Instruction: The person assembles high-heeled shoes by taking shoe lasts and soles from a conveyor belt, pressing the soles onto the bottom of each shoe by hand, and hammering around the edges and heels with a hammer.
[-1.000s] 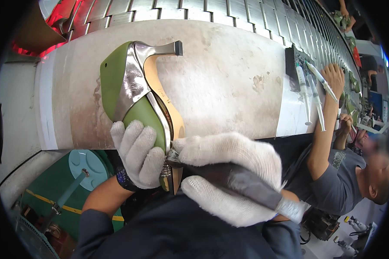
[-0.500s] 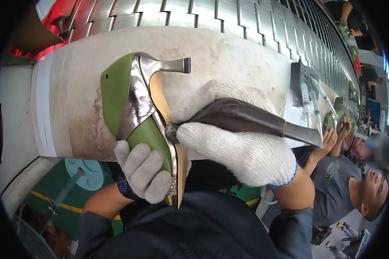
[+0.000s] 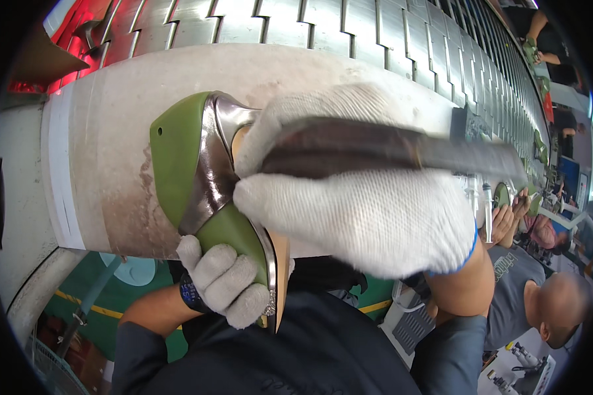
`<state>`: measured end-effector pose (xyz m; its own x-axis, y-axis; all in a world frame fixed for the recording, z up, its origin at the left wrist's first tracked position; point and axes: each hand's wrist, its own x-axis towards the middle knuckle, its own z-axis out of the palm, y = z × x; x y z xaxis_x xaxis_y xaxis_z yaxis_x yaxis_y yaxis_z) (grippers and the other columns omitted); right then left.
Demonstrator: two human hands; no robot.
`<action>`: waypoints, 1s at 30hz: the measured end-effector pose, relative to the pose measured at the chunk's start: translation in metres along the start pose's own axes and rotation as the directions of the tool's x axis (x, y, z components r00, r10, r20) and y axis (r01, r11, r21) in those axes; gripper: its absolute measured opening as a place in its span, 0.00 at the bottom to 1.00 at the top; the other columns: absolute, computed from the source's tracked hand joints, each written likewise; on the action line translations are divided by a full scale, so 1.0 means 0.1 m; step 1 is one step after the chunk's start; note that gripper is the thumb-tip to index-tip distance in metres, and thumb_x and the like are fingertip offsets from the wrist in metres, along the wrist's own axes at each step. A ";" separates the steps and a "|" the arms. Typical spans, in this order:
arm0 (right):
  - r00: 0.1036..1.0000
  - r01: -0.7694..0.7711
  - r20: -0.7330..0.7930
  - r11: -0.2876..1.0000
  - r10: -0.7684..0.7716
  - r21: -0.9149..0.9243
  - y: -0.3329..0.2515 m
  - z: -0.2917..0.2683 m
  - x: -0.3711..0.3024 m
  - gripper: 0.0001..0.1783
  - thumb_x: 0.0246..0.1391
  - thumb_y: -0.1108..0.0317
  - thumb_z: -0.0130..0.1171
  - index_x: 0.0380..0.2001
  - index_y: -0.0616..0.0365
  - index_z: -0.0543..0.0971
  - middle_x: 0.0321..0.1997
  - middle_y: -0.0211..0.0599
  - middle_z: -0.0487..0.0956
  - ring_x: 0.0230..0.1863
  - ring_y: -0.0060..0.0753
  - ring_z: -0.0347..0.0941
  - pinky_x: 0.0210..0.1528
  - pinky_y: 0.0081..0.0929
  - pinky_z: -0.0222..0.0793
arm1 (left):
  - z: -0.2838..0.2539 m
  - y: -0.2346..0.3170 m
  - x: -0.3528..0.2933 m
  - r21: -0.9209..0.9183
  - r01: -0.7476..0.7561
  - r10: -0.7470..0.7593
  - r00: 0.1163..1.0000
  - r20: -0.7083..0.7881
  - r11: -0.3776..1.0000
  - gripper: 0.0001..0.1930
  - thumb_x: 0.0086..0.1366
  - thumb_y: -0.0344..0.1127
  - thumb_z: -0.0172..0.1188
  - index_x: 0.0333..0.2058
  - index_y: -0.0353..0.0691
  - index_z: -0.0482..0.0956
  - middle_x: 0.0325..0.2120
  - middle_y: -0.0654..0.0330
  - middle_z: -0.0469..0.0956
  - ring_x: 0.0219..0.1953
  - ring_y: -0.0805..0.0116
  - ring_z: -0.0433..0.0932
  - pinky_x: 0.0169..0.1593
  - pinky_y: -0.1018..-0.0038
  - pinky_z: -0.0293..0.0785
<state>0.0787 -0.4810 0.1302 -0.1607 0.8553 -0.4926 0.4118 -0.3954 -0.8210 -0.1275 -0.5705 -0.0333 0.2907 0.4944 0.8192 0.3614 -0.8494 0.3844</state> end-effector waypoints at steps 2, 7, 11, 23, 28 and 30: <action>0.997 0.041 -0.060 0.998 -0.039 0.041 0.17 0.05 -0.11 0.17 0.55 0.78 0.70 0.49 0.68 0.87 0.46 0.47 0.90 0.47 0.38 0.87 0.54 0.35 0.83 | 0.01 -0.01 0.01 0.026 -0.007 0.007 1.000 -0.014 1.000 0.23 0.66 0.36 0.68 0.58 0.53 0.72 0.50 0.69 0.79 0.47 0.70 0.80 0.46 0.62 0.65; 0.968 0.148 -0.221 0.980 -0.116 0.135 0.32 0.34 -0.34 0.21 0.63 0.70 0.70 0.55 0.73 0.82 0.51 0.54 0.89 0.53 0.43 0.86 0.62 0.41 0.81 | 0.05 0.02 -0.01 0.009 0.008 -0.008 0.999 -0.034 1.000 0.22 0.66 0.36 0.68 0.57 0.53 0.72 0.50 0.68 0.78 0.48 0.69 0.80 0.49 0.62 0.66; 0.940 0.257 -0.250 0.964 -0.231 0.075 0.31 0.33 -0.26 0.19 0.63 0.71 0.70 0.52 0.72 0.84 0.52 0.54 0.89 0.53 0.41 0.87 0.60 0.39 0.82 | -0.02 0.08 0.10 0.010 0.050 -0.050 0.998 0.045 0.999 0.22 0.66 0.36 0.68 0.57 0.53 0.72 0.50 0.65 0.78 0.50 0.67 0.79 0.51 0.58 0.67; 0.919 0.379 -0.082 0.921 -0.386 -0.090 0.27 0.06 -0.07 0.15 0.58 0.75 0.68 0.48 0.68 0.87 0.46 0.46 0.90 0.49 0.36 0.88 0.57 0.34 0.83 | -0.08 0.04 0.16 0.014 -0.010 0.009 0.999 0.051 1.000 0.24 0.60 0.32 0.72 0.54 0.48 0.74 0.50 0.57 0.79 0.45 0.58 0.83 0.50 0.51 0.68; 0.922 0.383 -0.034 0.922 -0.385 -0.053 0.21 0.05 -0.09 0.14 0.56 0.75 0.68 0.46 0.68 0.88 0.43 0.44 0.89 0.47 0.35 0.87 0.54 0.32 0.83 | -0.04 0.08 0.04 0.012 0.007 -0.006 1.000 -0.015 1.000 0.18 0.56 0.31 0.73 0.46 0.46 0.81 0.53 0.54 0.80 0.55 0.52 0.81 0.64 0.39 0.68; 0.894 0.448 0.089 0.868 -0.439 -0.214 0.16 -0.01 -0.07 0.12 0.57 0.74 0.68 0.43 0.68 0.88 0.41 0.44 0.89 0.44 0.34 0.87 0.50 0.32 0.83 | -0.06 0.09 0.02 0.012 0.011 -0.011 0.999 0.030 1.000 0.20 0.57 0.31 0.73 0.48 0.46 0.80 0.54 0.53 0.80 0.56 0.51 0.81 0.68 0.37 0.64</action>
<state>0.0876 -0.4929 0.1209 -0.4048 0.9083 -0.1055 0.4773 0.1114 -0.8717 -0.1287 -0.5786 -0.0255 0.3131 0.5092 0.8017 0.3749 -0.8418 0.3883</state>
